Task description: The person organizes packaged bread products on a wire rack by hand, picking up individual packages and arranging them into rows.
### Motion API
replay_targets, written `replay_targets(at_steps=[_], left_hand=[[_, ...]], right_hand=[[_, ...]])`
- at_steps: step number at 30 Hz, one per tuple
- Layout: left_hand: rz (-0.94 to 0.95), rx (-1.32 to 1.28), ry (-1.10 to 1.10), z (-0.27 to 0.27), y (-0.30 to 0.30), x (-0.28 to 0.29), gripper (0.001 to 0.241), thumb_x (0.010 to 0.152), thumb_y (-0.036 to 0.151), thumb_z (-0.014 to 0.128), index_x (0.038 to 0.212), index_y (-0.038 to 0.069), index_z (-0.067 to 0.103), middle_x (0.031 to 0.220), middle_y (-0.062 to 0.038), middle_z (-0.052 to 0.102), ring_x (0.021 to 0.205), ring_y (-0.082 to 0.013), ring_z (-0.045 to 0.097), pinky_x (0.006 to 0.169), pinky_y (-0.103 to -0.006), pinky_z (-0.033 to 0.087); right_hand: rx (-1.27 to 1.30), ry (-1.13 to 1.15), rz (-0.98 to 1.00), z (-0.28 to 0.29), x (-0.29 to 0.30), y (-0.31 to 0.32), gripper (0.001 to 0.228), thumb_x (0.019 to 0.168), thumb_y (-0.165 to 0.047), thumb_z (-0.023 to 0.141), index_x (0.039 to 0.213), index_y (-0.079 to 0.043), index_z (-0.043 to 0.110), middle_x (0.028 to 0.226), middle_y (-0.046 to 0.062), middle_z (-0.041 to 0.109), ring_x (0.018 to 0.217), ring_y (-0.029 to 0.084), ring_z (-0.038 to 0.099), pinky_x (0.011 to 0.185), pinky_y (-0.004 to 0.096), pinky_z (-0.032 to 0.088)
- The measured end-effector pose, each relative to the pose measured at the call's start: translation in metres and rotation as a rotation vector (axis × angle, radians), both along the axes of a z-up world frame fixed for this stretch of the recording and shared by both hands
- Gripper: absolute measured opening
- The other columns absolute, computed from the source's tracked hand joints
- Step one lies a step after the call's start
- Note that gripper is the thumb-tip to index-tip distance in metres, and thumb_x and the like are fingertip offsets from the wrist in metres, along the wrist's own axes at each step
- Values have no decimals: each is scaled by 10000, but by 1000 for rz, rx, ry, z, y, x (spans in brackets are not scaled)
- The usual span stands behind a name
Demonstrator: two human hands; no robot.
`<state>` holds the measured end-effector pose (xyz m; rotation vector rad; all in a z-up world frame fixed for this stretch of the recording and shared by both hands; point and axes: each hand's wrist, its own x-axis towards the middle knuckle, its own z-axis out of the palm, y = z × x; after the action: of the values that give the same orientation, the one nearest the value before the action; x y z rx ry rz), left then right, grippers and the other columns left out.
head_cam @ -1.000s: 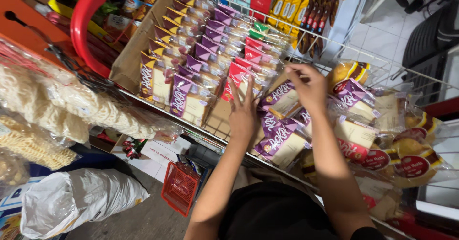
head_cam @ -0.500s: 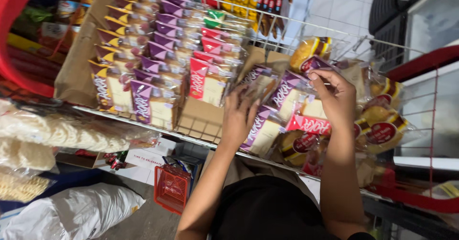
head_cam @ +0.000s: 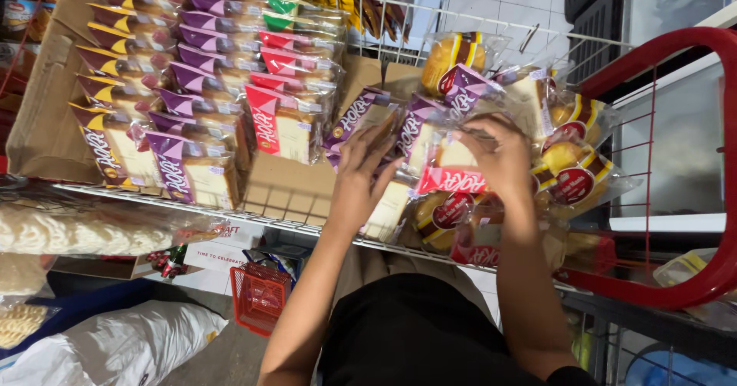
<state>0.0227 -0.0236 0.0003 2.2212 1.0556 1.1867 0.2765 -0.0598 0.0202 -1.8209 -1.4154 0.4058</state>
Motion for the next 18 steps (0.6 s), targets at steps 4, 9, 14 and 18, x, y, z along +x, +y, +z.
replay_targets(at_steps=[4, 9, 14, 18], left_hand=[[-133, -182, -71, -4, 1, 37, 484, 978, 303, 714, 1363, 26, 618, 1256, -230, 689, 1122, -360, 675, 1008, -453, 528], [-137, -668, -139, -5, -5, 60, 433, 992, 278, 630, 1338, 21, 580, 839, -169, 754, 642, -209, 697, 632, -365, 550], [-48, -570, -259, -7, -16, 51, 357, 1014, 253, 617, 1282, 17, 601, 734, -69, 670, 598, -128, 593, 553, -301, 475], [92, -460, -367, -13, -16, 51, 326, 1059, 295, 568, 1240, 25, 606, 729, -26, 623, 617, -104, 572, 571, -276, 467]], right_hand=[[195, -61, 75, -1, -9, 0, 204, 893, -146, 847, 1070, -73, 775, 1077, 67, 756, 982, 192, 724, 858, 303, 573], [286, -69, 126, -8, -16, -8, 274, 948, -141, 794, 1213, -85, 752, 1329, 129, 702, 1250, 247, 669, 1044, 348, 570], [245, -91, 172, -9, -28, -17, 447, 935, -185, 775, 1351, -70, 657, 1491, 169, 572, 1417, 334, 510, 1119, 411, 483], [300, -107, 178, -2, -24, -17, 558, 970, -223, 740, 1465, -44, 554, 1589, 173, 470, 1508, 373, 416, 1208, 443, 390]])
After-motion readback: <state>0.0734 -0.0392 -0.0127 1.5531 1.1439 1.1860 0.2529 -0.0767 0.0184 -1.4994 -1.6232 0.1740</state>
